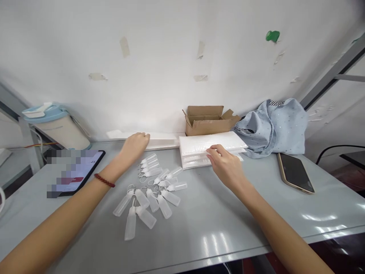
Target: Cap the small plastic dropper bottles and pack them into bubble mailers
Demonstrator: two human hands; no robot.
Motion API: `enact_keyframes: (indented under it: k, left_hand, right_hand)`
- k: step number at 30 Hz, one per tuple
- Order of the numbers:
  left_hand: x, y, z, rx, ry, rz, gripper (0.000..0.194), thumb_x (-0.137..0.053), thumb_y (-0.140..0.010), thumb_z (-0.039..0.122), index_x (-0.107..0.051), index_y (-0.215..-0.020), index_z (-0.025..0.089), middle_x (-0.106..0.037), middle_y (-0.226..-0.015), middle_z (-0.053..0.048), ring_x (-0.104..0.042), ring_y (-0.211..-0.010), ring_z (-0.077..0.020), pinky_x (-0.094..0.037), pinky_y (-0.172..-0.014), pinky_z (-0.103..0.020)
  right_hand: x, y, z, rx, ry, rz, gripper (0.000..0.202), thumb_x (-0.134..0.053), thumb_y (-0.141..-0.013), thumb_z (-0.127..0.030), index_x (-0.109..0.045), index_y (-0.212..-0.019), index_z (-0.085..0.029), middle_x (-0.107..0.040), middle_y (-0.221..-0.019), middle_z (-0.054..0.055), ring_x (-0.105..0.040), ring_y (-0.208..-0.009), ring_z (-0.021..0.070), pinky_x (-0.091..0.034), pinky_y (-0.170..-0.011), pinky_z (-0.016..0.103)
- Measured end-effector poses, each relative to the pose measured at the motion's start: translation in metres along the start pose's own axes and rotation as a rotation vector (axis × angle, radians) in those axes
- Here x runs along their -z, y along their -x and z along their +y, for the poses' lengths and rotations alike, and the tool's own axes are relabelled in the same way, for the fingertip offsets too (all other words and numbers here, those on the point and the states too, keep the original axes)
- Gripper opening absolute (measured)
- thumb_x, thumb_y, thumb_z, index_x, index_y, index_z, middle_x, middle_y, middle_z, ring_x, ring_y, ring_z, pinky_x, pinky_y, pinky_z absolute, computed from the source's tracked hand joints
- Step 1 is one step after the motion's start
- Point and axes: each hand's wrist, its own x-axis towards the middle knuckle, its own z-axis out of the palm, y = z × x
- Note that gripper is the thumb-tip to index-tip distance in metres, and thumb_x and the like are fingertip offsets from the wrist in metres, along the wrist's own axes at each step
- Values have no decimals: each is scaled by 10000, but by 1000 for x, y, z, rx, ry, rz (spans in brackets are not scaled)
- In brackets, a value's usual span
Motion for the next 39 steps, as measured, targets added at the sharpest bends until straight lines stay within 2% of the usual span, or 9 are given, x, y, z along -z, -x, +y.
enact_keyframes:
  k: [6, 11, 18, 23, 26, 31, 34, 37, 39]
  left_hand:
    - [4, 52, -24, 170, 15, 361, 370, -402, -806, 40, -615, -1098, 121, -659, -1135, -154, -606, -1070, -299, -510, -832, -414]
    - [6, 84, 1, -310, 131, 769, 442, -559, -763, 25, -580, -1174, 185, -685, -1092, -115, -636, -1025, -238, -522, -884, -365]
    - [32, 103, 59, -632, 131, 615, 272, -441, -915, 128, -599, -1136, 124, -664, -1147, -144, -609, -1053, -244, -519, -843, -387]
    - [41, 114, 84, -715, 177, 605, 300, -396, -943, 186, -627, -1096, 74, -687, -1090, -155, -621, -1022, -255, -519, -796, -366]
    - [40, 117, 87, -748, 231, 618, 281, -394, -919, 110, -644, -1032, 50, -704, -1053, -142, -622, -1030, -248, -520, -806, -347]
    - [32, 106, 67, -556, 307, 668, 263, -617, -846, 327, -635, -1006, 119, -716, -1022, -125, -634, -1001, -258, -509, -834, -401]
    - [33, 97, 49, -138, 508, 581, 234, -604, -841, 269, -626, -1051, 169, -648, -1176, -135, -574, -1115, -281, -475, -906, -453]
    - [39, 92, 34, 298, 991, 146, 365, -548, -840, 283, -572, -1190, 182, -646, -1180, -126, -643, -987, -265, -533, -802, -409]
    - [44, 92, 29, 407, 1337, -230, 404, -532, -830, 294, -563, -1212, 167, -705, -1044, -110, -683, -836, -237, -553, -683, -348]
  right_hand:
    - [0, -1, -6, 23, -112, 121, 195, -460, -894, -164, -647, -840, -147, -666, -855, 69, -589, -629, 142, -328, -444, 235]
    - [23, 1, -22, 29, -520, 182, 265, -359, -938, -195, -594, -1048, -136, -633, -966, 124, -600, -903, 197, -494, -757, 307]
    - [60, 12, -38, 148, -651, -342, 681, -465, -880, -508, -205, -1431, -205, -332, -1428, 171, -342, -1304, 311, -430, -966, 503]
    - [56, 19, -57, 246, -579, -443, 1042, -581, -691, -691, -146, -1433, -102, -230, -1451, 277, -216, -1343, 416, -364, -979, 597]
    - [54, 21, -64, 221, -578, -485, 995, -661, -680, -570, -185, -1415, -98, -233, -1430, 281, -252, -1308, 430, -364, -962, 602]
    - [51, 18, -59, 185, -591, -448, 777, -628, -696, -318, -280, -1373, -162, -323, -1359, 214, -315, -1232, 384, -389, -927, 582]
    - [48, 16, -54, 186, -579, -433, 750, -622, -674, -279, -312, -1351, -189, -305, -1371, 194, -320, -1204, 375, -391, -917, 583]
    - [46, 16, -53, 206, -579, -449, 763, -612, -650, -240, -313, -1350, -189, -282, -1383, 187, -289, -1223, 374, -374, -937, 576]
    - [45, 16, -54, 232, -582, -444, 770, -608, -641, -227, -309, -1350, -192, -278, -1386, 187, -281, -1227, 378, -373, -933, 579]
